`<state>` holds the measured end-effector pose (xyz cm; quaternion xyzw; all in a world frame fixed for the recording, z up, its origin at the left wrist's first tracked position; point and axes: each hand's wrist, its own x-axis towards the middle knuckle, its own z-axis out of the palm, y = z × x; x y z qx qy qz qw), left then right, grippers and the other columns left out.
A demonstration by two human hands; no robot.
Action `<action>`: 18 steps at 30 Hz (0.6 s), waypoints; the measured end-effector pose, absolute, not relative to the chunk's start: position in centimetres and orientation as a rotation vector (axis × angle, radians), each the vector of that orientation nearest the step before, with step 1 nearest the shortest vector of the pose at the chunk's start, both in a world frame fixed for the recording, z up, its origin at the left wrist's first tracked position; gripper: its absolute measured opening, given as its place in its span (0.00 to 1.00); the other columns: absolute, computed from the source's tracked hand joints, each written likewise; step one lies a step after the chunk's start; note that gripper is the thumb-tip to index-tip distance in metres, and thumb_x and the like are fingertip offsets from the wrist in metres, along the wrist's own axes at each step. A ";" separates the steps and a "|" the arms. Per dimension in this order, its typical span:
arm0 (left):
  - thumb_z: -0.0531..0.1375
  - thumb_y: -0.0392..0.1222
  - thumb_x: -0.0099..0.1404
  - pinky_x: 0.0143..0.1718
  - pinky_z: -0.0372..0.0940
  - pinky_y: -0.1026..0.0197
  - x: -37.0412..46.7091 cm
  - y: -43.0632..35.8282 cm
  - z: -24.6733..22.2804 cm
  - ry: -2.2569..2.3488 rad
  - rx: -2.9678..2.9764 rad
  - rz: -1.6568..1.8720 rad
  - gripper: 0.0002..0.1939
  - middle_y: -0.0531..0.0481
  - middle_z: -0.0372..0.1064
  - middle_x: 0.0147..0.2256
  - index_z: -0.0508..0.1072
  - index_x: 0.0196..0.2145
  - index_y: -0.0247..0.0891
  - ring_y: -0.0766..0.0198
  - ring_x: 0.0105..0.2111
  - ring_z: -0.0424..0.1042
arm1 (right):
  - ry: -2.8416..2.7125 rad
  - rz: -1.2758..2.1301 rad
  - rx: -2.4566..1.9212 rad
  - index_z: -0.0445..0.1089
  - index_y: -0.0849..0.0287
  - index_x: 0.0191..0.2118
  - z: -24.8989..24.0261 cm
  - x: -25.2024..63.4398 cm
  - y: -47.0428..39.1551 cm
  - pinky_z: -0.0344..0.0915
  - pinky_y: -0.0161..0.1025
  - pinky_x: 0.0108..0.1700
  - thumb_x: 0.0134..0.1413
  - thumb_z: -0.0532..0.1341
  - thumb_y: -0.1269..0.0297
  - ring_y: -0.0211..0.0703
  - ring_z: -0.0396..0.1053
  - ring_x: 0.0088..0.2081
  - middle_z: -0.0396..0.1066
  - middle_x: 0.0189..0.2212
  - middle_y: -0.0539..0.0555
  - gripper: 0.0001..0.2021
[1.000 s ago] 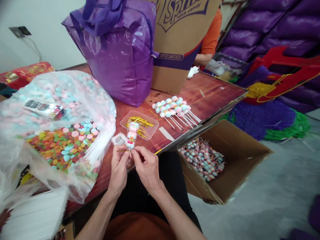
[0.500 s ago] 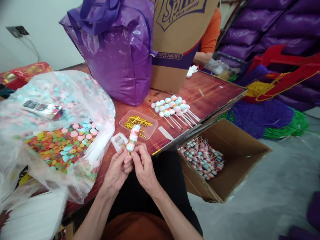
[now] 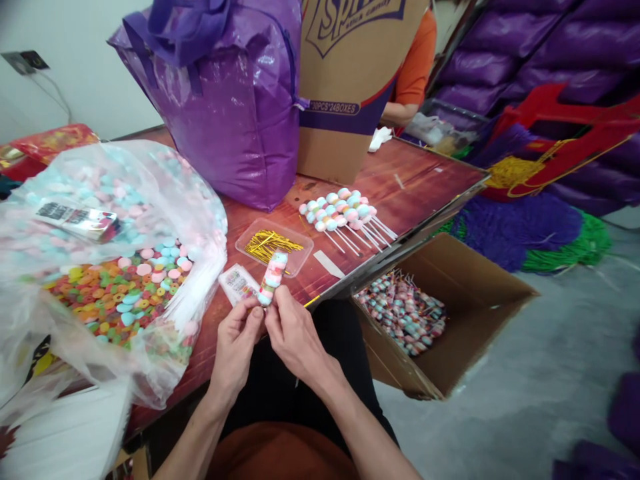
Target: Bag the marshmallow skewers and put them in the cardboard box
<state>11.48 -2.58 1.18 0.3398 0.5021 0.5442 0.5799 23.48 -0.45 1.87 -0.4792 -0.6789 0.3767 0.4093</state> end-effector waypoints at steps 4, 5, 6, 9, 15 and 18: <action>0.69 0.48 0.58 0.30 0.63 0.69 11.1 -2.1 1.7 1.091 0.655 1.238 0.14 0.53 0.68 0.27 0.77 0.37 0.35 0.73 0.25 0.65 | -1.576 1.225 -1.187 0.58 0.55 0.32 2.6 24.1 -0.6 0.58 0.33 0.27 0.67 0.51 0.65 0.35 0.58 0.23 0.59 0.23 0.44 0.09; 0.71 0.48 0.56 0.25 0.59 0.72 11.0 -1.8 1.8 1.049 0.560 1.224 0.15 0.55 0.66 0.24 0.77 0.35 0.34 0.75 0.22 0.61 | -1.572 1.204 -1.189 0.59 0.55 0.33 2.6 24.2 -0.6 0.59 0.33 0.28 0.68 0.51 0.65 0.35 0.59 0.23 0.60 0.22 0.44 0.09; 0.72 0.47 0.53 0.21 0.55 0.73 11.0 -1.5 2.0 1.004 0.457 1.202 0.16 0.57 0.64 0.22 0.76 0.33 0.34 0.77 0.20 0.57 | -1.594 1.138 -1.186 0.62 0.56 0.34 2.6 24.2 -0.7 0.61 0.33 0.29 0.69 0.51 0.65 0.35 0.62 0.23 0.63 0.22 0.45 0.10; 0.76 0.43 0.46 0.17 0.48 0.75 10.8 -0.8 2.3 0.912 0.225 1.124 0.19 0.58 0.61 0.22 0.74 0.31 0.33 0.79 0.19 0.55 | -1.753 0.798 -1.097 0.70 0.57 0.42 2.3 24.6 -0.6 0.69 0.36 0.39 0.68 0.50 0.70 0.40 0.73 0.34 0.73 0.33 0.53 0.12; 0.78 0.39 0.41 0.16 0.49 0.76 11.2 -1.0 3.3 0.843 0.102 1.079 0.22 0.58 0.62 0.23 0.72 0.30 0.33 0.79 0.19 0.56 | -1.932 0.268 -0.973 0.77 0.54 0.44 1.6 25.4 -0.1 0.71 0.41 0.43 0.64 0.56 0.73 0.45 0.76 0.38 0.79 0.38 0.56 0.12; 0.77 0.40 0.44 0.18 0.51 0.75 11.8 -1.5 3.3 0.819 0.106 1.110 0.21 0.58 0.63 0.24 0.71 0.31 0.35 0.78 0.19 0.58 | -1.898 0.259 -1.021 0.77 0.54 0.39 1.6 25.1 -0.1 0.70 0.42 0.39 0.64 0.56 0.72 0.45 0.74 0.34 0.78 0.34 0.56 0.11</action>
